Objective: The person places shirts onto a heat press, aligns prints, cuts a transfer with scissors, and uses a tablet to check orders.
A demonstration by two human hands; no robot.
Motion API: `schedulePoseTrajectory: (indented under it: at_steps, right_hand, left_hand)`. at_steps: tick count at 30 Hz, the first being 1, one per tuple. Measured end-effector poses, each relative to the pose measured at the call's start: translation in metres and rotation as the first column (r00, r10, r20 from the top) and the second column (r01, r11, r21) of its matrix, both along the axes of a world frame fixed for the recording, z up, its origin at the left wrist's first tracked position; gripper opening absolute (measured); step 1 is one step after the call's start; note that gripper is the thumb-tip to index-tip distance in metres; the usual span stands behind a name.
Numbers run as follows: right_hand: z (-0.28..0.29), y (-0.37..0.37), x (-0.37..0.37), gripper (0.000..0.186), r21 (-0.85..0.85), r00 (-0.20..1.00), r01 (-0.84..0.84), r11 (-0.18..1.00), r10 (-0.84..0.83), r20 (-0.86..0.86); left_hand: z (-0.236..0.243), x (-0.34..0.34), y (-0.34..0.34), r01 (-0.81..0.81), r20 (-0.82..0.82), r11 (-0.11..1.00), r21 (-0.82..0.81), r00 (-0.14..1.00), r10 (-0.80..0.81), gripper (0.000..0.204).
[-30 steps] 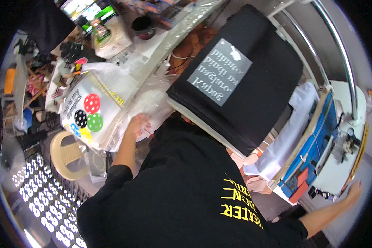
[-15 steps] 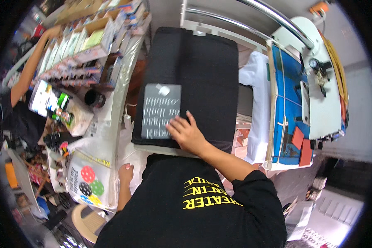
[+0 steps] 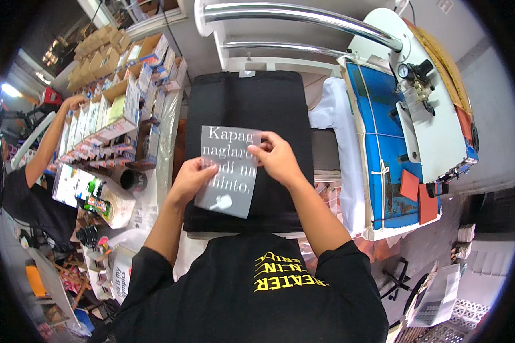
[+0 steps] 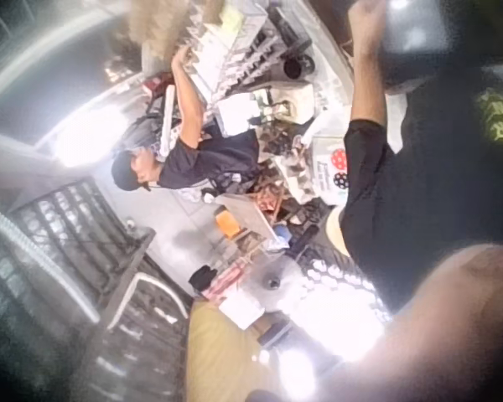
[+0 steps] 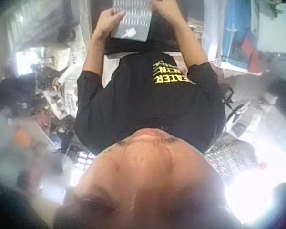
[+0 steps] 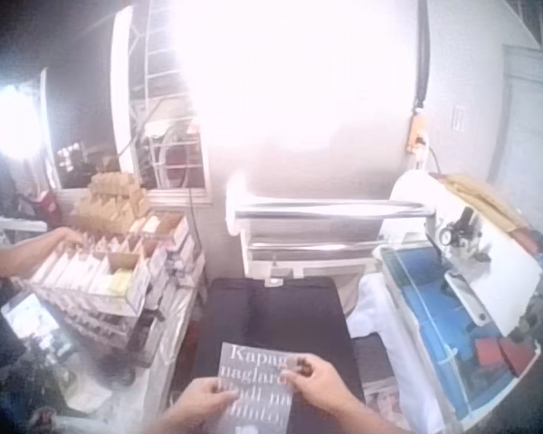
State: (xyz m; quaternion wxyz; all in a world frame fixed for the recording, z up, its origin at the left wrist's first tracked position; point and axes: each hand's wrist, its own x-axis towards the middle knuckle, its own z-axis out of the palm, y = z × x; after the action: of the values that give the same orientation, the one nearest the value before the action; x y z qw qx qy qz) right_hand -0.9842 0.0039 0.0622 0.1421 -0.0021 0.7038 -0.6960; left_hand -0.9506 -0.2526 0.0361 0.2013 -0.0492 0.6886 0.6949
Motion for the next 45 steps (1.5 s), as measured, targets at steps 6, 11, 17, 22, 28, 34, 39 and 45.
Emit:
schedulePoseTrajectory:
  at_steps: [6, 11, 17, 22, 28, 34, 39, 45]
  right_hand:
    - [-0.069, 0.012, -0.069, 0.042, 0.327, 0.989, 0.15, 0.933, -0.144, -0.044]
    - [-0.06, 0.006, -0.099, 0.037, 0.57, 0.966, 0.255, 0.781, -0.232, -0.115]
    - [-0.047, -0.002, -0.097, 0.031, 0.725, 0.973, 0.217, 0.653, -0.089, -0.211]
    - [-0.081, 0.0, -0.045, 0.05, 0.869, 0.843, 0.298, 0.395, 0.319, -0.434]
    - [-0.079, 0.017, -0.029, 0.06, 0.924, 0.895, 0.303, 0.233, 0.265, -0.36]
    - [-0.072, 0.012, -0.008, 0.055, 0.869, 0.803, 0.261, 0.42, 0.404, -0.437]
    - [-0.078, 0.014, -0.002, 0.052, 0.863, 0.798, 0.282, 0.419, 0.397, -0.453]
    - [-0.076, 0.014, -0.001, 0.05, 0.868, 0.787, 0.286, 0.406, 0.417, -0.455]
  left_hand:
    - [-0.048, -0.115, 0.042, -0.181, 0.044, 0.983, -0.021, 0.982, 0.182, 0.017]
    - [-0.049, -0.148, 0.053, -0.293, -0.31, 0.799, -0.525, 0.94, 0.141, 0.026]
    - [-0.05, -0.11, 0.033, -0.311, -0.65, 0.605, -0.733, 0.585, -0.486, 0.035]
    - [-0.062, -0.093, 0.039, -0.359, -0.655, 0.58, -0.731, 0.606, -0.451, 0.04]
    - [-0.061, -0.091, 0.039, -0.376, -0.66, 0.576, -0.726, 0.615, -0.431, 0.039]
    - [-0.061, -0.088, 0.036, -0.352, -0.714, 0.686, -0.637, 0.605, -0.353, 0.038]
    - [-0.058, -0.064, 0.024, -0.244, -0.628, 0.635, -0.733, 0.603, -0.492, 0.038]
    - [-0.053, -0.06, 0.025, -0.248, -0.623, 0.622, -0.742, 0.598, -0.504, 0.038]
